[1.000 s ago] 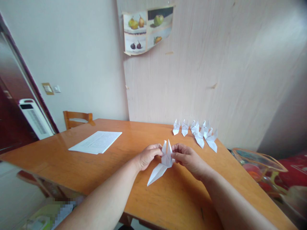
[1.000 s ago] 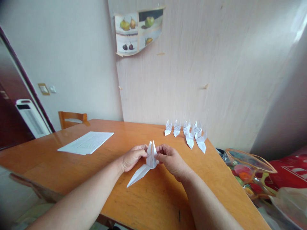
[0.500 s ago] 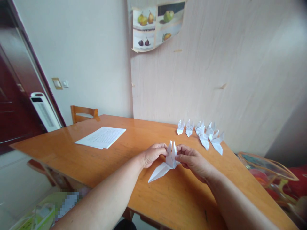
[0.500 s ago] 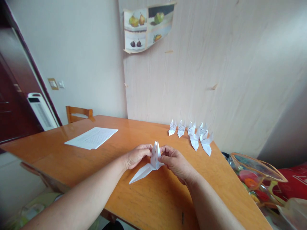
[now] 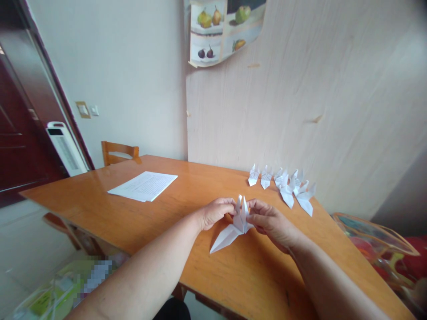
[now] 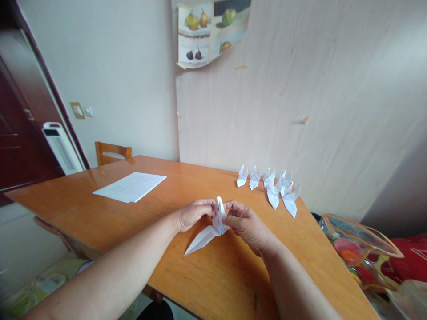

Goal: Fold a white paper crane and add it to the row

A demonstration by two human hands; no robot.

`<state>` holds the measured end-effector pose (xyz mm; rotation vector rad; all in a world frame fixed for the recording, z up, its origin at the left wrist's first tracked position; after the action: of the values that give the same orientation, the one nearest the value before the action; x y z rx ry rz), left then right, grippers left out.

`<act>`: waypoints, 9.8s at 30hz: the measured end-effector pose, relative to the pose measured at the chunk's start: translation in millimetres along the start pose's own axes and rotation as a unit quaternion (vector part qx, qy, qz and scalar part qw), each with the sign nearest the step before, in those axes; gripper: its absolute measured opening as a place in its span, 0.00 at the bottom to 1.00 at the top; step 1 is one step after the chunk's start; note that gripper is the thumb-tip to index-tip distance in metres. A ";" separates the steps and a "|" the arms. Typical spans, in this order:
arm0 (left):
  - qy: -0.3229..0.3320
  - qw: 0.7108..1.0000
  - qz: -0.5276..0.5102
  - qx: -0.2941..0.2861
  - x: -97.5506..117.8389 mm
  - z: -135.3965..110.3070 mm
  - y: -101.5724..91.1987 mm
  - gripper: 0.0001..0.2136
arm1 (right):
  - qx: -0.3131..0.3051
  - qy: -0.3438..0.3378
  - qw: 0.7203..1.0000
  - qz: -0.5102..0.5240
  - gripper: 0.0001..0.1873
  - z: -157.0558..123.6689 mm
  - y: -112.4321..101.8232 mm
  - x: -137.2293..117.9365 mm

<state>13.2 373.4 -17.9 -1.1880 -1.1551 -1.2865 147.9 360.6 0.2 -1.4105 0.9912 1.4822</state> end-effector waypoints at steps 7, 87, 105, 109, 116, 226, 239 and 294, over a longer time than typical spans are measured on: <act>-0.017 1.000 -0.003 -0.008 -3.8 -1.5 2.7 0.07 | -0.048 -0.011 0.998 0.034 0.09 -2.6 8.5 -3.2; 0.009 0.995 -0.013 0.097 0.7 1.1 -9.5 0.08 | 0.203 -0.138 0.963 -0.113 0.08 12.5 -32.4 -7.2; 0.018 0.996 0.016 0.091 -2.0 0.2 -6.8 0.08 | 0.177 -0.125 0.958 -0.187 0.12 14.0 -26.7 0.0; 0.019 0.996 0.012 0.090 -3.7 1.2 -7.7 0.09 | 0.187 -0.123 0.952 -0.207 0.12 14.9 -29.3 0.9; 0.036 0.995 0.005 0.088 -2.9 2.9 -7.7 0.09 | 0.195 -0.140 0.946 -0.216 0.14 17.0 -32.3 2.1; 0.064 0.985 0.089 0.136 -8.2 6.0 -16.2 0.08 | 0.125 -0.033 0.984 -0.126 0.12 16.3 -22.6 16.5; 0.061 0.989 0.057 0.121 -5.3 4.8 -14.1 0.08 | 0.123 -0.002 0.992 -0.002 0.13 22.4 -32.5 26.2; 0.098 0.978 0.084 0.161 -1.5 5.4 -18.8 0.08 | 0.179 -0.040 0.982 -0.037 0.14 17.0 -29.1 13.5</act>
<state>-5.4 379.7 -19.4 -0.8782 -1.0477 -1.0182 169.6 387.0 -12.1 -1.1085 1.0817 1.2231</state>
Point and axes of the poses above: each hand's wrist, its own z-axis towards the middle knuckle, its own y-axis out of the palm, x = y × z, the point moved 8 cm from there along z, towards the middle knuckle, and after that the axes turned 15 degrees about x, right-handed, at the moved point
